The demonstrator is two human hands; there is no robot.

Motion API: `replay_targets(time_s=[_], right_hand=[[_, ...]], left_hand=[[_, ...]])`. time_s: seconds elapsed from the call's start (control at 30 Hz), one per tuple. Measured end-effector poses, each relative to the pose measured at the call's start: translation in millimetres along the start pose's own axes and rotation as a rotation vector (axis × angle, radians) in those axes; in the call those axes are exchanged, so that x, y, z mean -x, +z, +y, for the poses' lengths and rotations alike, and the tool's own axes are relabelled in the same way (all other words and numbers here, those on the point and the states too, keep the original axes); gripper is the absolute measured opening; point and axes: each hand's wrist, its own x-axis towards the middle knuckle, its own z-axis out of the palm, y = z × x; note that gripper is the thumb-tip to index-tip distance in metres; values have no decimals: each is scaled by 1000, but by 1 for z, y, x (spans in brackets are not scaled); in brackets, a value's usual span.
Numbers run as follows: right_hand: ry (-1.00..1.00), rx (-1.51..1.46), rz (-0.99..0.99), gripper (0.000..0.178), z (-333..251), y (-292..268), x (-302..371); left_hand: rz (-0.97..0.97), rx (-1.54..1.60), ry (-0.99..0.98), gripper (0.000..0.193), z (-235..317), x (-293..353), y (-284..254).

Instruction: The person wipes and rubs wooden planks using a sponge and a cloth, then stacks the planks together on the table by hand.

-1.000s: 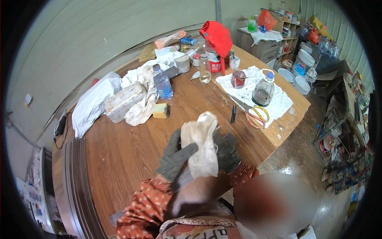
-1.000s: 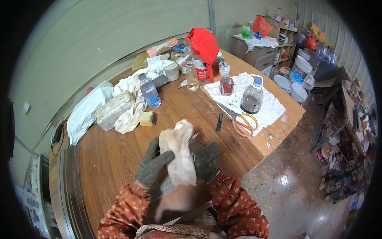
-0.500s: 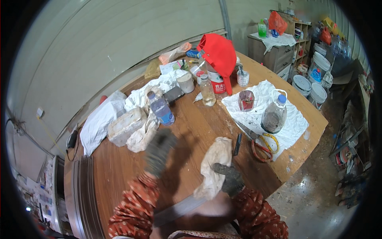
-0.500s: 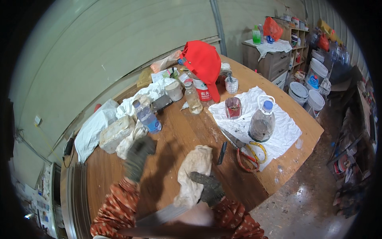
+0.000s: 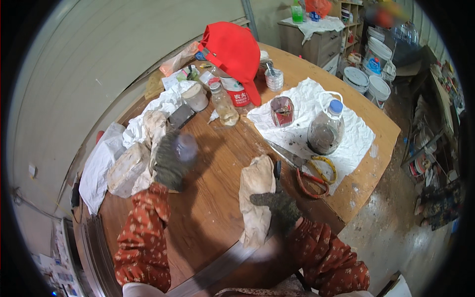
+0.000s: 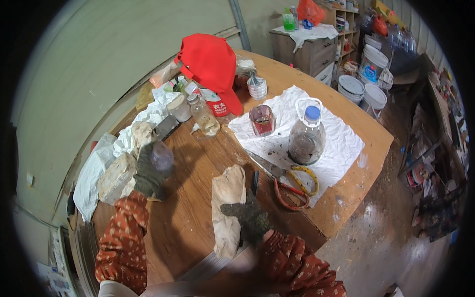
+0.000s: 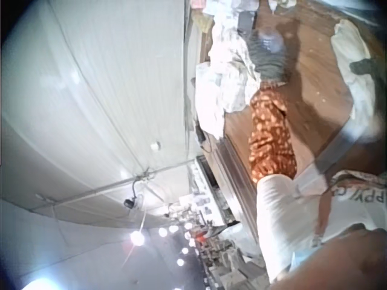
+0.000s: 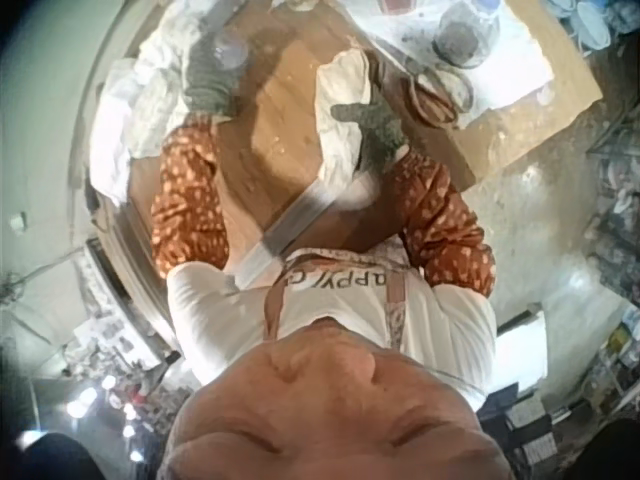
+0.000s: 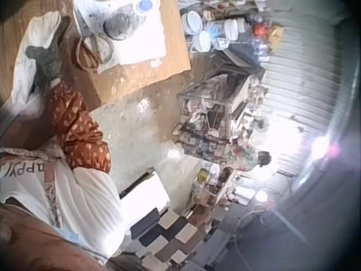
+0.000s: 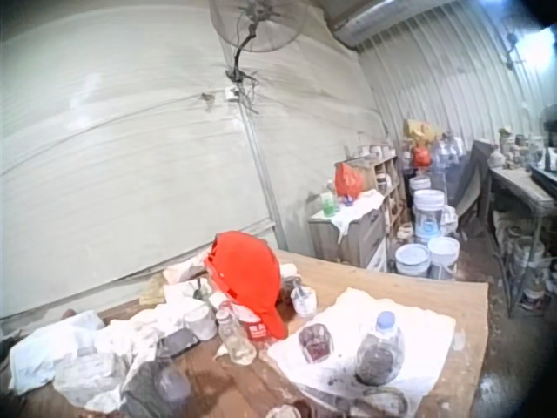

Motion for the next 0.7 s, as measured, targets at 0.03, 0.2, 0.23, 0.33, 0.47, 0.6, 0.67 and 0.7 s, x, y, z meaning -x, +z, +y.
replay_targets(time_s=[0.03, 0.2, 0.23, 0.33, 0.47, 0.6, 0.67, 0.7], right_hand=[[-33, 43, 8, 76, 1, 0, -3], [-57, 61, -48, 68, 10, 11, 2], [-47, 57, -55, 68, 11, 13, 5], [148, -420, -265, 56, 17, 14, 12], [171, -656, -270, 43, 24, 23, 13], [20, -360, -191, 36, 29, 26, 9], [-354, 237, -198, 37, 33, 18, 14], [-391, 285, -127, 36, 32, -1, 13]], left_hand=[[-96, -232, 330, 55, 2, 9, -3], [-281, -648, 846, 50, 41, 41, 3], [-266, -763, 952, 46, 41, 45, 3], [-272, -890, 1052, 38, 54, 60, 3], [-307, -1018, 1119, 41, 79, 70, 8], [-460, -1235, 1116, 39, 100, 71, 5], [-437, -1119, 1072, 43, 102, 65, 8], [-459, -1061, 1052, 43, 89, 59, 25]])
